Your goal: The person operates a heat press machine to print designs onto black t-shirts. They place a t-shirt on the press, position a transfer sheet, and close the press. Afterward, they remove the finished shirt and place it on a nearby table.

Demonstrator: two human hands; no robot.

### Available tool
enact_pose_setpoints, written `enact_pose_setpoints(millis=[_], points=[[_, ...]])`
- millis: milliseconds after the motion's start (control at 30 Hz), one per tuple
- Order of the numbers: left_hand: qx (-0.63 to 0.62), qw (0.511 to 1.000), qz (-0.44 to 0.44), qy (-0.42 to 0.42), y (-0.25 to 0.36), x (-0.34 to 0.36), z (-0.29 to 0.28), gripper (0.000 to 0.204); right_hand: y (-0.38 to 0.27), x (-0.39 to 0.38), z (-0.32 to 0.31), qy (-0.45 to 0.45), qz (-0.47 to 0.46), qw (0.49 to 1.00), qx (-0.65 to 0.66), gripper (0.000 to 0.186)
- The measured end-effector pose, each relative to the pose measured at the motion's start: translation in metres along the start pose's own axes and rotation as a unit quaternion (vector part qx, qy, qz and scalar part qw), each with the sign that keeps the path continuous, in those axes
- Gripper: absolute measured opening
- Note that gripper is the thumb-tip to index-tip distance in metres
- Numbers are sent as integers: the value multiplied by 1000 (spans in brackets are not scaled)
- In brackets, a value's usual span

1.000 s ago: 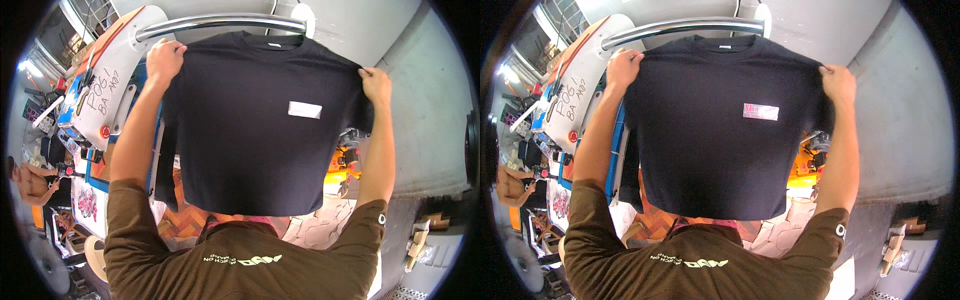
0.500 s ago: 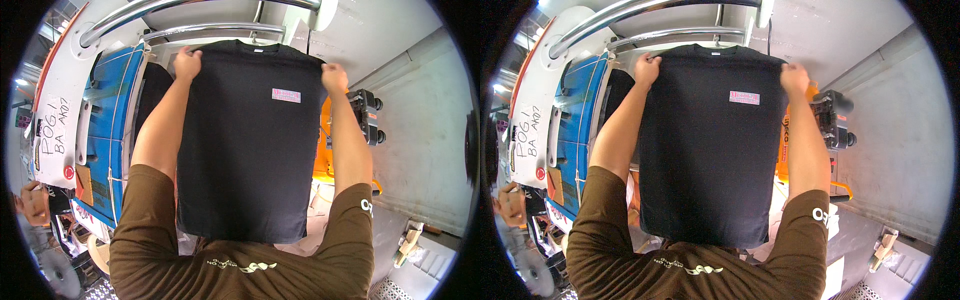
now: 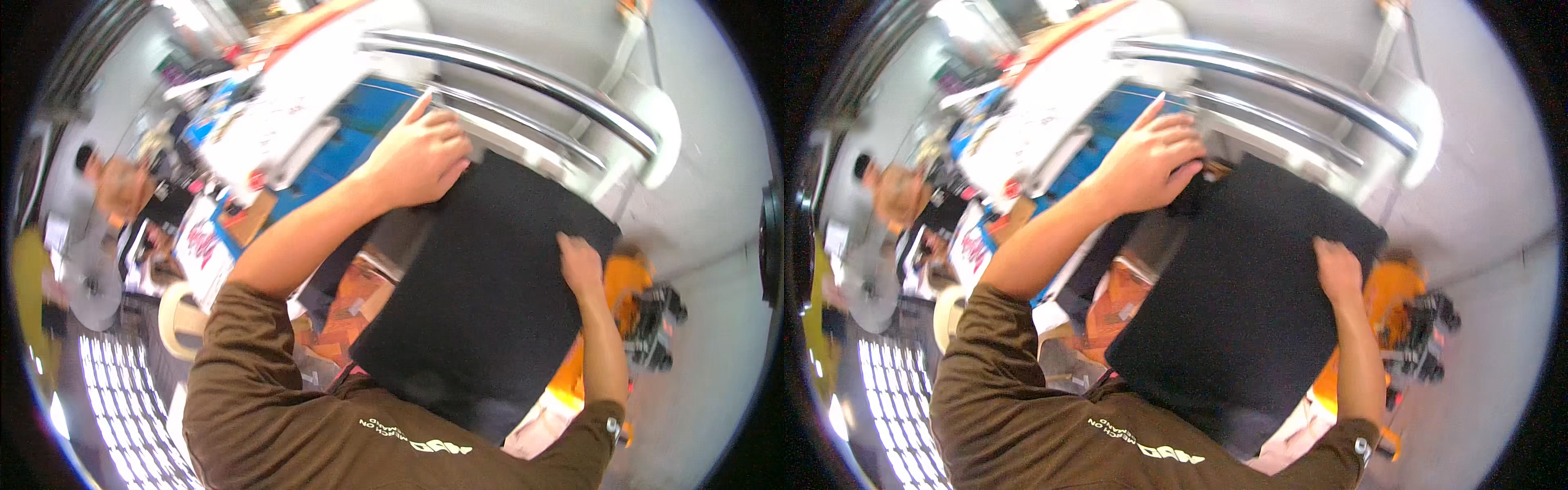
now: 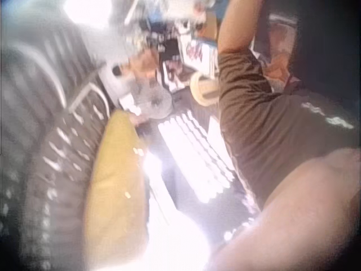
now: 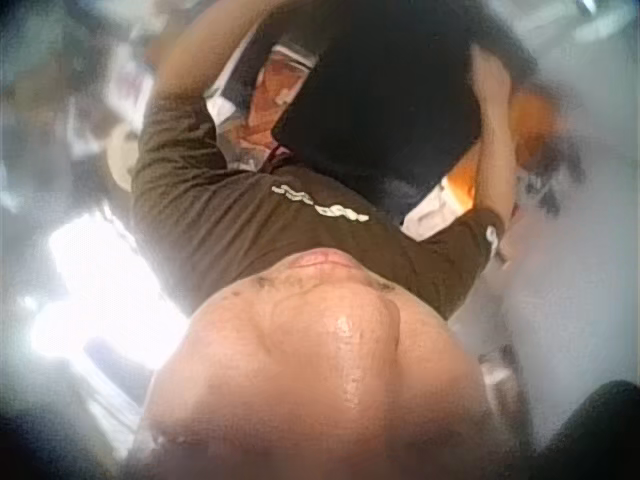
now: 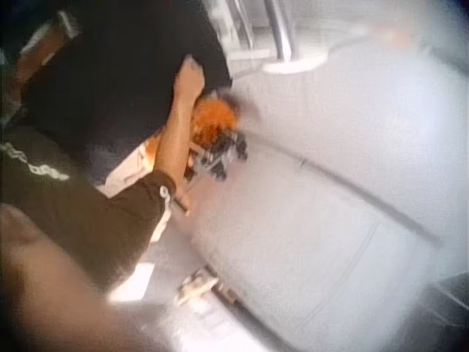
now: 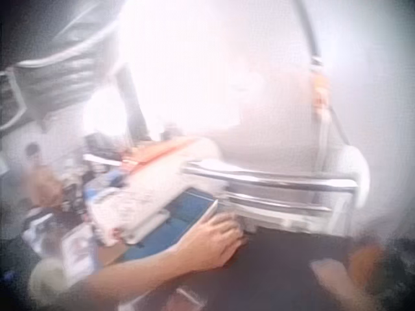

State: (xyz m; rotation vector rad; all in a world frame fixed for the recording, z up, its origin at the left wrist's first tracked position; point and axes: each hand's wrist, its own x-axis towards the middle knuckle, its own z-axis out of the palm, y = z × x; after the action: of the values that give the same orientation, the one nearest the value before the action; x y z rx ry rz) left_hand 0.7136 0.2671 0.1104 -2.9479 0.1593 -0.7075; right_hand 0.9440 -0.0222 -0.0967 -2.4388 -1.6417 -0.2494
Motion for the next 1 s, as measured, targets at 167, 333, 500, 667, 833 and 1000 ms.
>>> enact_pose_setpoints(millis=[167, 333, 500, 667, 833, 1000], points=[[290, 940, -177, -20, -113, -35, -107, 35, 7, 0, -16, 94, 165, 981, 35, 24], [220, 857, -442, -146, -188, -72, -155, 43, 9, -64, -45, 281, 342, 890, 111, 27], [74, 920, -294, -250, -252, -115, -168, 42, -57, -178, -42, 360, 471, 796, 122, 24], [48, 975, -181, -118, -318, -190, -170, 43, -189, -188, -55, 359, 542, 756, 70, 25], [-108, 987, -110, 47, -157, -178, -202, 44, -354, -81, -98, 347, 405, 769, 353, 12], [-204, 966, 24, -159, -29, -299, -214, 72, -499, 19, -137, 133, 4, 800, 585, 21]])
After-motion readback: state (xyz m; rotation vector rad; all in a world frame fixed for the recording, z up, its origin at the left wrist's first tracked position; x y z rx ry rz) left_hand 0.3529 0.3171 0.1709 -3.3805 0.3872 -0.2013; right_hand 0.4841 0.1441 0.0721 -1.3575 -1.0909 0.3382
